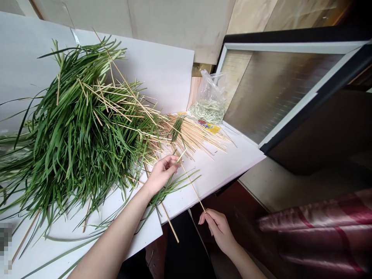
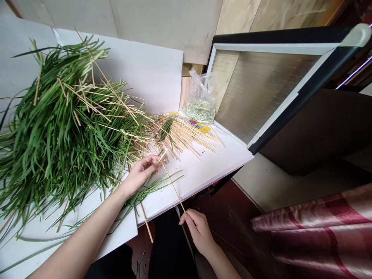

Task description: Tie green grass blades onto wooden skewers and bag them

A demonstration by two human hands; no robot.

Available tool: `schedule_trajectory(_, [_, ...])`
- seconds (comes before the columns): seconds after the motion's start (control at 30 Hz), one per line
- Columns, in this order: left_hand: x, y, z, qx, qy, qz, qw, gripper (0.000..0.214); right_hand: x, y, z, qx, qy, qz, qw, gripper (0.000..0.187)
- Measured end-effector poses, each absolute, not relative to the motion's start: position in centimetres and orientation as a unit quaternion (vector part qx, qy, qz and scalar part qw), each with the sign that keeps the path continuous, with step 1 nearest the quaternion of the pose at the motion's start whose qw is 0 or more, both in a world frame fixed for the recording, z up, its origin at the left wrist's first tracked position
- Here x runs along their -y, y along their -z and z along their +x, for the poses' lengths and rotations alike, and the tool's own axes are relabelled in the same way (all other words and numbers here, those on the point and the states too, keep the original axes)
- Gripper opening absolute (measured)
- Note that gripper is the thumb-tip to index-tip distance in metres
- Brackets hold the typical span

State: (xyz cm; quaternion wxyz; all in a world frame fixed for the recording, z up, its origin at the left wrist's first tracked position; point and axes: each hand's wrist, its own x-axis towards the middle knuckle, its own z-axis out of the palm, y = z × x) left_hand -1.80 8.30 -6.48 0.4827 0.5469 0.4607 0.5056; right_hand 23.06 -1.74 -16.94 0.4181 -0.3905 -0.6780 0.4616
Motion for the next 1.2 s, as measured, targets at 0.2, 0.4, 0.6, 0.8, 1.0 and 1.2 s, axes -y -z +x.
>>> schedule_trajectory(0.2, [-8.49,6.51,-1.89,-0.460,-0.521,0.562,0.448,0.035,1.80,16.99,22.97,0.682,-0.460,-0.391,0.413,0.044])
schedule_trajectory(0.4, [-8.72,6.94,-2.17,-0.505,-0.529,0.567,0.378,0.030,1.84,17.10,23.01,0.688,-0.455,-0.391,0.409,0.043])
schedule_trajectory(0.6, [-8.74,7.23,-2.35,-0.527,-0.521,0.588,0.324,0.030,1.89,17.21,22.97,0.690,-0.453,-0.393,0.405,0.041])
schedule_trajectory(0.8, [-8.23,6.94,-2.32,-0.549,-0.459,0.675,0.177,0.021,1.95,17.05,23.03,0.693,-0.455,-0.390,0.401,0.041])
schedule_trajectory(1.0, [-8.08,6.99,-2.11,-0.519,-0.436,0.726,0.118,0.020,1.89,16.99,23.01,0.690,-0.456,-0.393,0.401,0.042])
schedule_trajectory(1.2, [-8.07,7.08,-2.17,-0.527,-0.425,0.729,0.099,0.019,1.91,16.99,22.94,0.688,-0.453,-0.394,0.408,0.042])
